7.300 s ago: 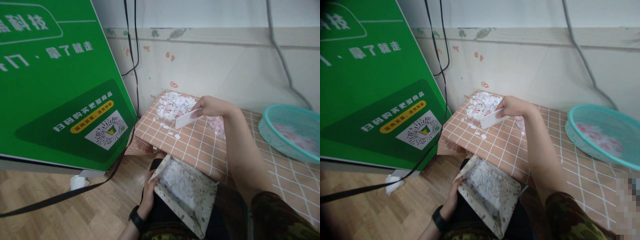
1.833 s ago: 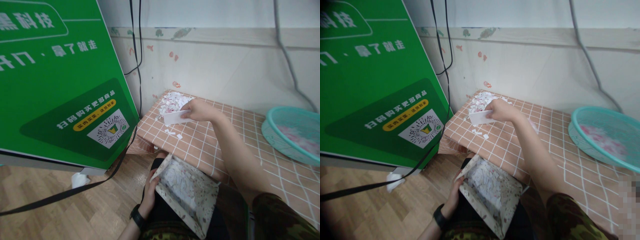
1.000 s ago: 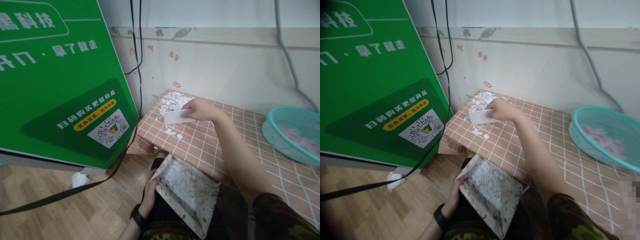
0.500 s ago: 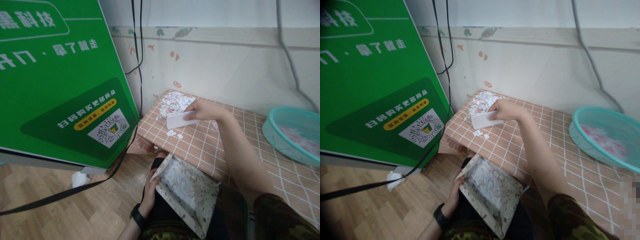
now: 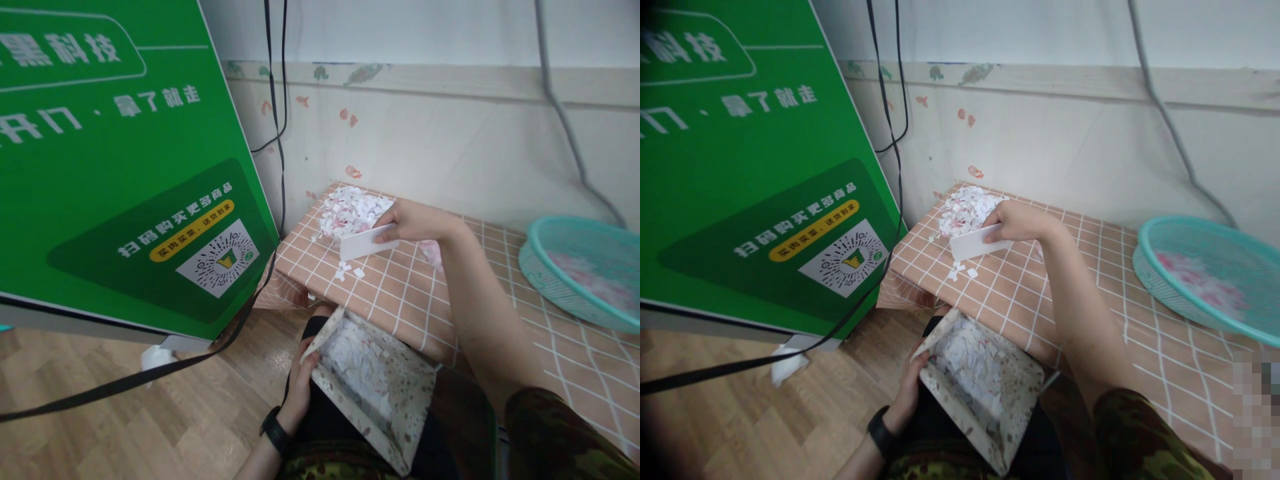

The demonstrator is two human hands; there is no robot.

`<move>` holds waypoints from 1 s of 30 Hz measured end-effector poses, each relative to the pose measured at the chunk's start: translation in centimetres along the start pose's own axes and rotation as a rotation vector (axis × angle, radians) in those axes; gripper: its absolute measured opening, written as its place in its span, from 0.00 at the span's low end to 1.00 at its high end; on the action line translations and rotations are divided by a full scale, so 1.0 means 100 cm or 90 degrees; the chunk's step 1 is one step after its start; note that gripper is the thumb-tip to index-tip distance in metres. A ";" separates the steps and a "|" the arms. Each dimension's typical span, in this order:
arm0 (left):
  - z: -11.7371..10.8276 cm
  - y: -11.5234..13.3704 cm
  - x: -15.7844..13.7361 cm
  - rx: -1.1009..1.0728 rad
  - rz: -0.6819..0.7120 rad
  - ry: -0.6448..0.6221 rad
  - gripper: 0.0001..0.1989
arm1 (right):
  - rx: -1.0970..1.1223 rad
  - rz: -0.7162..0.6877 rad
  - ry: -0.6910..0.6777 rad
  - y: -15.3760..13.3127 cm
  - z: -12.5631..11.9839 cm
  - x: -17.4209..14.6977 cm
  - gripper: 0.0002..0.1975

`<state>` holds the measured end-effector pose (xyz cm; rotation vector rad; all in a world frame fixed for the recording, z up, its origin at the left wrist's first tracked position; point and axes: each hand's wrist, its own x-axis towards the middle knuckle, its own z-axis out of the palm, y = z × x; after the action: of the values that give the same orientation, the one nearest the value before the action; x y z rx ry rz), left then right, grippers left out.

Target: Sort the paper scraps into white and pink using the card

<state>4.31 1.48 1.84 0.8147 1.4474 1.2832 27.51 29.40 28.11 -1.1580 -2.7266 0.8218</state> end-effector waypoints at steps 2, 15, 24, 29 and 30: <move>0.000 0.000 0.000 0.000 -0.004 0.007 0.21 | -0.005 0.010 0.014 0.001 0.005 -0.004 0.13; -0.008 0.026 -0.007 -0.190 -0.205 -0.023 0.22 | 0.092 0.080 0.311 -0.026 0.113 -0.084 0.16; -0.043 0.056 0.006 -0.226 -0.198 0.074 0.16 | 0.066 0.078 0.433 -0.038 0.165 -0.104 0.16; -0.050 0.070 0.005 -0.211 -0.174 0.089 0.17 | 0.046 0.114 0.466 -0.047 0.165 -0.109 0.18; -0.050 0.071 0.004 -0.209 -0.171 0.087 0.17 | 0.033 0.137 0.476 -0.048 0.164 -0.110 0.19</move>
<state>-1.49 1.86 8.37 0.3093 1.3505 1.3385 27.98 11.70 18.03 -1.4023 -1.9859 0.3548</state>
